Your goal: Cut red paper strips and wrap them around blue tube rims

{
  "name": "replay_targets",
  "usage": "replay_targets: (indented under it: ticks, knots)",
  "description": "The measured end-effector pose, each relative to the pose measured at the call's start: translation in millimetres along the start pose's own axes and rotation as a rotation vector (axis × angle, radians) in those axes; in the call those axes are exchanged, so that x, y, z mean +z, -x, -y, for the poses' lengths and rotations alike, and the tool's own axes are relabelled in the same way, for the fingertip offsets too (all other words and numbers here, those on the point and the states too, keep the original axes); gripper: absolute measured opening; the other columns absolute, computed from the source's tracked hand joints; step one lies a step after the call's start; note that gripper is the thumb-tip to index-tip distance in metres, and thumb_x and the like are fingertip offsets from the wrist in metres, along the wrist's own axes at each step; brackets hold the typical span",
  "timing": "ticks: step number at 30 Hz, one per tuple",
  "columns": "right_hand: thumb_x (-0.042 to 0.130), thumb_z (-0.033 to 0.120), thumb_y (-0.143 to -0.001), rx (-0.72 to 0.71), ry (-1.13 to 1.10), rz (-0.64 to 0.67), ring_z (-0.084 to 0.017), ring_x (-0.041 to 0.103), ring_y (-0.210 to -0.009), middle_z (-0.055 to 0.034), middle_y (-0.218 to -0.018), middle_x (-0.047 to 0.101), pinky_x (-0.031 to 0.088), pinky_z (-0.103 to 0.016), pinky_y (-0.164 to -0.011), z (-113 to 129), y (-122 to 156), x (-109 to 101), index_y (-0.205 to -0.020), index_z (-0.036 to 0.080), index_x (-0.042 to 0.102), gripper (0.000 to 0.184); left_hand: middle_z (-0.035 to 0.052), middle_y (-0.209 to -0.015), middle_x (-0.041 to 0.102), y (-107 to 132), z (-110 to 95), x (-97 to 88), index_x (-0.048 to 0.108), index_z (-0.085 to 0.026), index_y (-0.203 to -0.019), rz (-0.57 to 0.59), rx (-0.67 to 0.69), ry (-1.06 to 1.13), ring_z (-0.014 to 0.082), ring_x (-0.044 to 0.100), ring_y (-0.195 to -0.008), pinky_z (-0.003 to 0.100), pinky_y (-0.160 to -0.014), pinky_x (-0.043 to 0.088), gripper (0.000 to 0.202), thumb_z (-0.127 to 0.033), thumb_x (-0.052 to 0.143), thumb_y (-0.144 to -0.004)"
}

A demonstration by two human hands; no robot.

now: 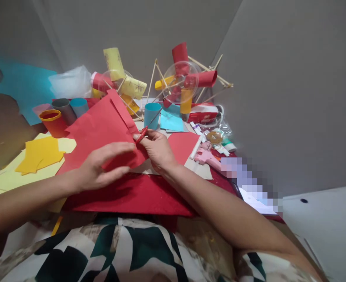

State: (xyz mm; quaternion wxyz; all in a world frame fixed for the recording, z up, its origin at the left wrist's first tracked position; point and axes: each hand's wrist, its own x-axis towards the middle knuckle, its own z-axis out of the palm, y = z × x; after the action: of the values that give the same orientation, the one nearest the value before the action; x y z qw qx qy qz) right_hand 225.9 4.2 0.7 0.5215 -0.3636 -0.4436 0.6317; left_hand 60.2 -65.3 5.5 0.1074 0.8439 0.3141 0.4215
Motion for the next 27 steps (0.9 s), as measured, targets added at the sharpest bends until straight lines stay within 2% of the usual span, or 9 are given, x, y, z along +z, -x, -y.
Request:
replay_targets:
  ticks: [3, 6, 9, 12, 15, 18, 21, 23, 27]
  knots:
    - [0.093, 0.035, -0.046, -0.067, 0.035, -0.011, -0.010, 0.058, -0.063, 0.0048, -0.067, 0.068, 0.049, -0.023, -0.063, -4.6, -1.4, -0.5, -0.070, 0.018, 0.068, 0.039, 0.0110, -0.103, 0.075, -7.3, -3.8, -11.3, 0.059, -0.016, -0.118, -0.225, -0.578, 0.512, 0.0195, 0.075, -0.092, 0.031, -0.077, 0.063, 0.034, -0.033, 0.069, -0.090]
    - [0.089, 0.039, -0.059, -0.308, 0.231, 0.060, -0.010, 0.056, -0.063, 0.0040, -0.064, 0.066, 0.048, -0.024, -0.063, -7.8, 3.1, 1.2, -0.068, 0.018, 0.069, 0.031, 0.0048, -0.087, 0.074, -19.8, -2.8, -19.4, 0.061, -0.015, -0.096, -0.311, -0.861, 0.809, 0.0168, 0.075, -0.081, 0.027, -0.072, 0.062, 0.034, -0.038, 0.081, -0.079]
    - [0.080, 0.038, -0.076, -0.580, 0.420, 0.143, -0.012, 0.062, -0.067, 0.0007, -0.073, 0.072, 0.051, -0.026, -0.066, -7.7, 11.4, 0.6, -0.076, 0.018, 0.073, 0.022, 0.0032, -0.085, 0.074, -30.7, 0.0, -21.1, 0.063, -0.014, -0.085, -0.289, -0.868, 0.872, 0.0139, 0.073, -0.078, 0.023, -0.072, 0.059, 0.034, -0.038, 0.085, -0.075]
    - [0.076, 0.032, -0.083, -0.698, 0.519, 0.150, -0.013, 0.066, -0.067, 0.0002, -0.078, 0.075, 0.055, -0.026, -0.065, 2.9, 19.2, -2.7, -0.084, 0.020, 0.076, 0.012, 0.0013, -0.084, 0.074, -42.9, 2.1, -22.3, 0.070, -0.013, -0.085, -0.303, -0.765, 0.853, 0.0117, 0.071, -0.077, 0.021, -0.072, 0.057, 0.023, -0.029, 0.085, -0.076]
    - [0.076, 0.025, -0.083, -0.758, 0.535, 0.011, -0.013, 0.069, -0.070, 0.0004, -0.081, 0.077, 0.058, -0.027, -0.067, 22.4, 26.1, -7.6, -0.085, 0.022, 0.077, 0.004, -0.0016, -0.081, 0.072, -62.4, -1.7, -33.0, 0.071, -0.015, -0.083, -0.382, -0.604, 0.875, 0.0106, 0.069, -0.077, 0.023, -0.078, 0.058, 0.007, -0.015, 0.078, -0.080]
    - [0.077, 0.023, -0.084, -0.828, 0.376, -0.129, -0.014, 0.072, -0.075, 0.0007, -0.084, 0.076, 0.061, -0.028, -0.070, 38.2, 37.6, -15.7, -0.082, 0.023, 0.077, 0.002, -0.0041, -0.082, 0.071, -80.2, -13.7, -52.5, 0.067, -0.018, -0.083, -0.497, -0.468, 0.896, 0.0114, 0.070, -0.080, 0.025, -0.076, 0.060, 0.012, -0.007, 0.065, -0.088]
    - [0.077, 0.027, -0.085, -0.703, 0.274, -0.114, -0.013, 0.072, -0.068, 0.0015, -0.076, 0.073, 0.062, -0.025, -0.066, 39.3, 57.7, -29.6, -0.079, 0.021, 0.076, 0.008, -0.0046, -0.080, 0.069, -75.9, -23.1, -64.2, 0.063, -0.019, -0.087, -0.546, -0.463, 0.891, 0.0103, 0.069, -0.071, 0.023, -0.065, 0.060, 0.010, -0.012, 0.060, -0.093]
    - [0.078, 0.029, -0.085, -0.423, 0.337, -0.014, -0.009, 0.067, -0.055, 0.0023, -0.065, 0.071, 0.057, -0.019, -0.056, 31.3, 74.0, -40.3, -0.077, 0.020, 0.076, 0.012, -0.0052, -0.073, 0.066, -56.6, -22.3, -60.8, 0.062, -0.019, -0.090, -0.573, -0.619, 0.877, 0.0076, 0.063, -0.057, 0.020, -0.056, 0.058, 0.006, -0.014, 0.061, -0.092]
    - [0.079, 0.052, -0.078, 0.192, 0.328, 0.319, -0.005, 0.042, -0.032, 0.0036, -0.038, 0.051, 0.030, -0.016, -0.034, 6.1, 101.9, -50.6, -0.066, 0.015, 0.069, 0.041, -0.0071, -0.060, 0.060, 3.1, -12.6, -38.0, 0.057, -0.019, -0.087, -0.603, -1.023, 0.809, 0.0093, 0.060, -0.045, 0.021, -0.047, 0.058, 0.009, -0.017, 0.066, -0.083]
